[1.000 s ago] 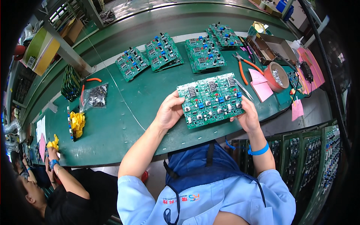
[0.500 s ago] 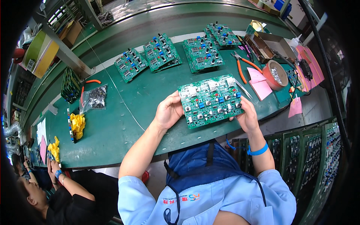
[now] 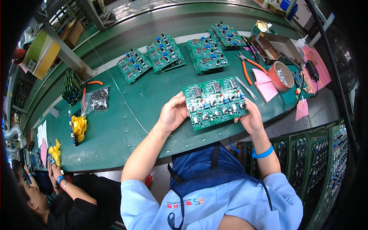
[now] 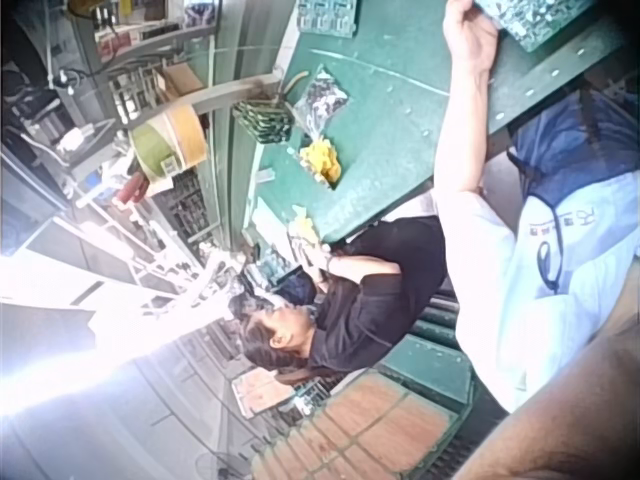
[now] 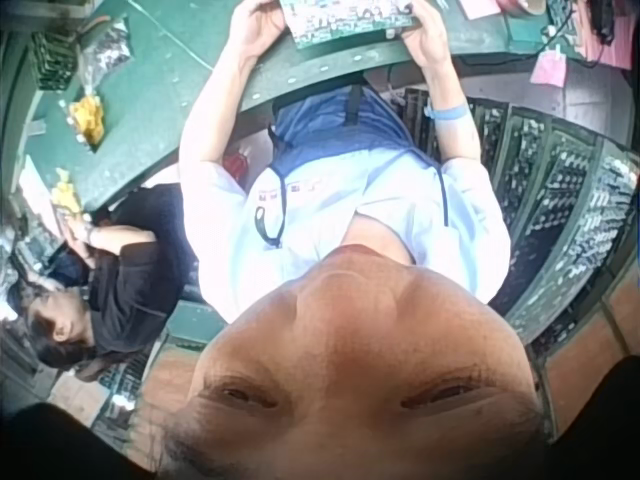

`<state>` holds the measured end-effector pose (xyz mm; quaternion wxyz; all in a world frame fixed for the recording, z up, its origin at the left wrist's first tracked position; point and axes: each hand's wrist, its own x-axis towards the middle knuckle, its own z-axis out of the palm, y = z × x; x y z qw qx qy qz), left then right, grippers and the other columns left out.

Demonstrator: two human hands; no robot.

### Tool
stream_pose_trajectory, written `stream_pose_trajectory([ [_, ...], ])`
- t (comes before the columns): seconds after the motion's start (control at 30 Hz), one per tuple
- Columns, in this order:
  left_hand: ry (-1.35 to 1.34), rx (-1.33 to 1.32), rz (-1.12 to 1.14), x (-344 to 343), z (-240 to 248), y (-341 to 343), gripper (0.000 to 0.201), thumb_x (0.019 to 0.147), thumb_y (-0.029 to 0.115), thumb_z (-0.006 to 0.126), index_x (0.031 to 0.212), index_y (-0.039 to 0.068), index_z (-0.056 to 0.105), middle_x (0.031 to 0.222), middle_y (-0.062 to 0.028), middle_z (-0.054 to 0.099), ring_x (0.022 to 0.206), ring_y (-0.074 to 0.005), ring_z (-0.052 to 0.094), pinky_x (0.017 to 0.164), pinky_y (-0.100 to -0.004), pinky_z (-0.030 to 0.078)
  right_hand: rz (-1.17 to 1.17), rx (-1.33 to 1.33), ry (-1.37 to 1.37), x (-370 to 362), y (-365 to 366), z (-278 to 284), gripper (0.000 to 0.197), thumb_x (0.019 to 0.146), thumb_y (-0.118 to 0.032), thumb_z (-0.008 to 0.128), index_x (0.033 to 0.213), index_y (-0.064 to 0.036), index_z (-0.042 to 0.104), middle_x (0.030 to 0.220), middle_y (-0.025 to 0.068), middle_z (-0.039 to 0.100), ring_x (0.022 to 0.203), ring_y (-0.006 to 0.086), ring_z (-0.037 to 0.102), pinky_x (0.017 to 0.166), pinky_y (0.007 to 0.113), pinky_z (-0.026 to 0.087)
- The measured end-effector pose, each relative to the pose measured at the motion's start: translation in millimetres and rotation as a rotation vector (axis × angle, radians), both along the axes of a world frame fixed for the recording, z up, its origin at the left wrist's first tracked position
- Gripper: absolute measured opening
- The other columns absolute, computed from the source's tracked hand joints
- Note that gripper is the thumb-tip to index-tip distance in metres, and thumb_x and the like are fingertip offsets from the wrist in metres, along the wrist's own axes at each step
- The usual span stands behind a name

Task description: The person turns over circuit boards by hand, places a circuit board onto a rack shelf, solders a board using a soldering iron, and turns over additional circuit boards by hand.

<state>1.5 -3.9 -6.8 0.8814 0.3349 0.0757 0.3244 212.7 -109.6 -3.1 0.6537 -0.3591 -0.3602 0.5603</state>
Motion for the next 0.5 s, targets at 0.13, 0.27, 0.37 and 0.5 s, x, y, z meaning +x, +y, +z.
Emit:
stream_pose_trajectory([
  [0.13,0.015,0.013,0.022,1.2,4.1,-3.0,0.039,0.078,0.016,0.033,0.114,0.0,0.03,0.108,-0.0115,0.043,0.094,-0.0207,0.047,0.078,-0.0341,0.041,0.033,-0.011,0.071,2.5,1.9,-4.9,0.035,0.079,-0.018,0.036,0.105,0.0062,0.038,0.079,0.0103,0.054,0.058,0.0145,0.052,0.049,0.025,0.044],
  [0.27,0.016,-0.006,0.009,1.0,8.7,-5.5,0.039,0.077,0.016,0.034,0.112,-0.001,0.032,0.11,-0.0116,0.043,0.099,-0.022,0.044,0.084,-0.0361,0.035,0.032,-0.021,0.075,1.9,2.7,-5.1,0.035,0.079,-0.018,0.036,0.105,0.0057,0.038,0.078,0.0101,0.054,0.058,0.0147,0.053,0.049,0.025,0.044],
  [0.37,0.101,0.069,0.062,2.4,15.8,-6.1,0.039,0.077,0.016,0.034,0.113,-0.001,0.032,0.111,-0.0107,0.042,0.1,-0.0209,0.043,0.085,-0.0353,0.034,-0.033,-0.01,-0.067,1.7,0.7,-3.2,0.032,0.08,-0.017,0.036,0.102,0.0042,0.04,0.077,0.0093,0.054,0.058,0.0137,0.052,0.051,0.024,0.044],
  [0.5,0.277,0.273,0.066,0.3,13.9,1.3,0.033,0.08,0.018,0.031,0.106,-0.001,0.037,0.103,-0.0093,0.047,0.097,-0.0187,0.044,0.083,-0.0343,0.034,-0.104,0.063,-0.31,6.0,-3.5,-8.5,0.025,0.08,-0.015,0.036,0.096,0.0023,0.044,0.077,0.0071,0.054,0.062,0.0113,0.052,0.053,0.021,0.043],
])
